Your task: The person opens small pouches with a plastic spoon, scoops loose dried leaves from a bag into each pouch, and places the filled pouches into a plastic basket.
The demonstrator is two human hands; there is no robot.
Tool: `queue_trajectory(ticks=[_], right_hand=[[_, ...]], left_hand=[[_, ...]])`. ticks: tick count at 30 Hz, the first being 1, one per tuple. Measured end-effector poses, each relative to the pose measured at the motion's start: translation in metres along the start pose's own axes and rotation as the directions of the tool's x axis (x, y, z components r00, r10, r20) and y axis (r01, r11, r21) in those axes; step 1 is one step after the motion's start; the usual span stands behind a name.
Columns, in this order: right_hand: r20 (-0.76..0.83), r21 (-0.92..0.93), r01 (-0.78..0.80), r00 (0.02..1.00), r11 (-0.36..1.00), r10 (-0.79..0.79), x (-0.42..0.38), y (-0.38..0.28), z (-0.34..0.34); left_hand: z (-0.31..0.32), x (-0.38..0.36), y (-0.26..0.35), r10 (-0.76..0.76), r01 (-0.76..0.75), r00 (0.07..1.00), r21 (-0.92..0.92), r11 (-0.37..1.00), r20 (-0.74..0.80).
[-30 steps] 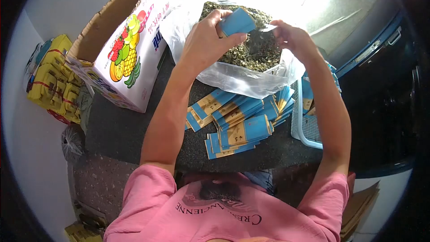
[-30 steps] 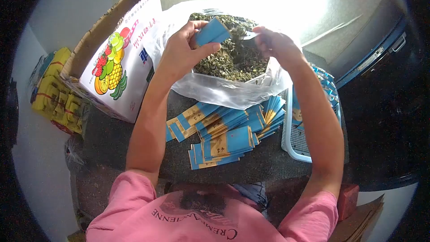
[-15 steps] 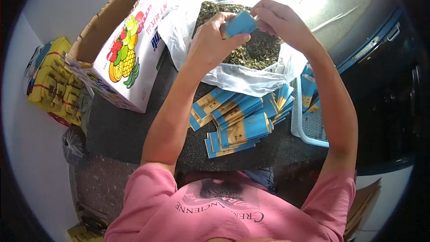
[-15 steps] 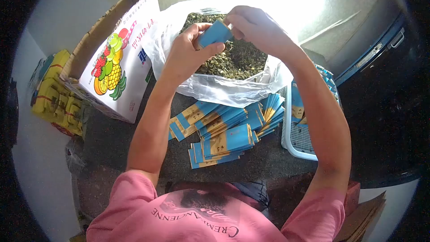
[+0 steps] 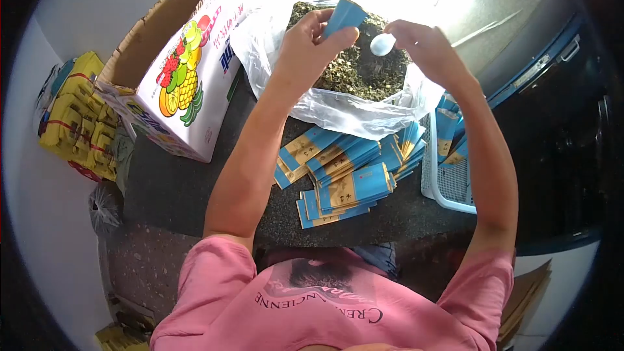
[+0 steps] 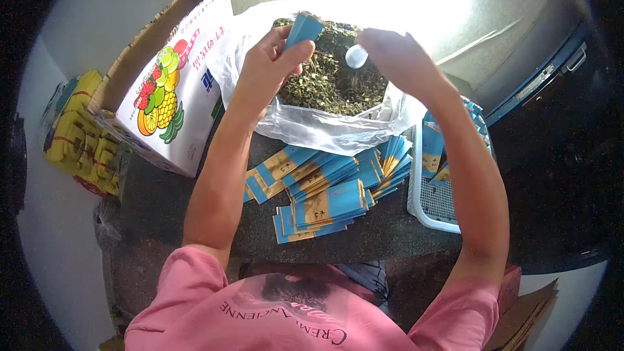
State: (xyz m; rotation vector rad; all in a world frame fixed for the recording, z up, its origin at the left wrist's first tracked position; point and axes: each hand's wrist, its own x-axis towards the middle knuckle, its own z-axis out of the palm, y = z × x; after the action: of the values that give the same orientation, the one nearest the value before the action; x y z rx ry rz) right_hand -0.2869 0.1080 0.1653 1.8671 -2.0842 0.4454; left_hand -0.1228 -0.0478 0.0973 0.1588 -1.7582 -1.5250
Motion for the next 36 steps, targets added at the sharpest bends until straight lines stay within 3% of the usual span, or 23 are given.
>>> queue_trajectory(ticks=[1, 4, 10, 13, 15, 16, 18, 20, 22, 25, 26, 28, 31, 32, 33, 34, 36], right_hand=[[0.069, 0.119, -0.112, 0.992, 0.987, 0.104, -0.003, -0.001, 0.003], [0.075, 0.143, -0.099, 0.993, 0.985, 0.089, -0.006, -0.009, 0.015], [-0.112, 0.323, -0.038, 0.991, 0.946, 0.078, 0.0, -0.013, 0.017], [-0.202, 0.428, -0.089, 0.961, 0.9, 0.191, 0.003, -0.022, -0.005], [-0.22, 0.446, 0.061, 0.975, 0.893, 0.043, 0.004, -0.031, -0.017], [-0.22, 0.447, 0.052, 0.974, 0.893, 0.053, 0.004, -0.035, -0.023], [0.022, 0.437, -0.079, 0.997, 0.896, 0.077, 0.0, -0.041, -0.032], [-0.005, 0.452, -0.078, 0.996, 0.888, 0.091, -0.007, -0.042, -0.037], [-0.036, 0.468, -0.069, 0.995, 0.881, 0.097, -0.012, -0.046, -0.043], [0.033, 0.434, -0.122, 0.992, 0.892, 0.12, -0.02, -0.049, -0.046], [0.023, 0.45, -0.038, 0.999, 0.892, 0.031, -0.023, -0.043, -0.039], [-0.018, 0.472, 0.102, 0.994, 0.875, -0.106, -0.03, -0.041, -0.035], [-0.015, 0.373, 0.105, 0.994, 0.922, -0.107, -0.049, -0.04, -0.047], [-0.088, 0.294, 0.144, 0.989, 0.945, -0.123, -0.057, -0.037, -0.051], [0.008, 0.418, -0.063, 0.998, 0.906, 0.066, -0.066, -0.051, -0.072], [-0.016, 0.211, 0.061, 0.998, 0.976, -0.059, -0.072, -0.048, -0.086], [0.005, 0.153, -0.015, 1.0, 0.988, 0.015, -0.094, -0.047, -0.11]], left_hand=[[0.0, 0.0, 0.003, -0.043, 0.043, 0.999, -0.03, 0.999, 0.002], [0.0, 0.0, 0.003, -0.026, 0.033, 0.999, -0.195, 0.98, 0.039], [-0.001, -0.005, 0.011, -0.082, 0.11, 0.988, -0.221, 0.969, 0.131], [-0.001, -0.006, 0.013, -0.084, 0.134, 0.972, -0.223, 0.965, 0.219], [0.002, -0.009, 0.022, -0.074, 0.134, 0.963, -0.224, 0.965, 0.259], [0.004, -0.011, 0.025, -0.061, 0.131, 0.954, -0.226, 0.965, 0.295], [0.004, -0.013, 0.023, -0.059, 0.126, 0.942, -0.185, 0.975, 0.33], [0.007, -0.015, 0.023, -0.053, 0.113, 0.931, -0.146, 0.983, 0.362], [0.01, -0.018, 0.027, -0.053, 0.127, 0.953, -0.233, 0.964, 0.299], [0.014, -0.024, 0.036, -0.036, 0.11, 0.936, -0.195, 0.975, 0.349], [0.015, -0.027, 0.039, -0.037, 0.115, 0.931, -0.196, 0.974, 0.362], [0.021, -0.032, 0.044, -0.031, 0.037, 0.948, -0.012, 0.999, 0.317], [0.025, -0.039, 0.052, -0.087, 0.117, 0.908, -0.05, 0.992, 0.41], [0.03, -0.041, 0.054, -0.058, 0.119, 0.89, -0.107, 0.987, 0.452], [0.034, -0.043, 0.055, -0.006, 0.05, 0.877, -0.079, 0.996, 0.481], [0.038, -0.046, 0.052, 0.008, 0.025, 0.872, -0.06, 0.998, 0.489], [0.043, -0.049, 0.049, 0.027, 0.0, 0.864, -0.053, 0.999, 0.504]])
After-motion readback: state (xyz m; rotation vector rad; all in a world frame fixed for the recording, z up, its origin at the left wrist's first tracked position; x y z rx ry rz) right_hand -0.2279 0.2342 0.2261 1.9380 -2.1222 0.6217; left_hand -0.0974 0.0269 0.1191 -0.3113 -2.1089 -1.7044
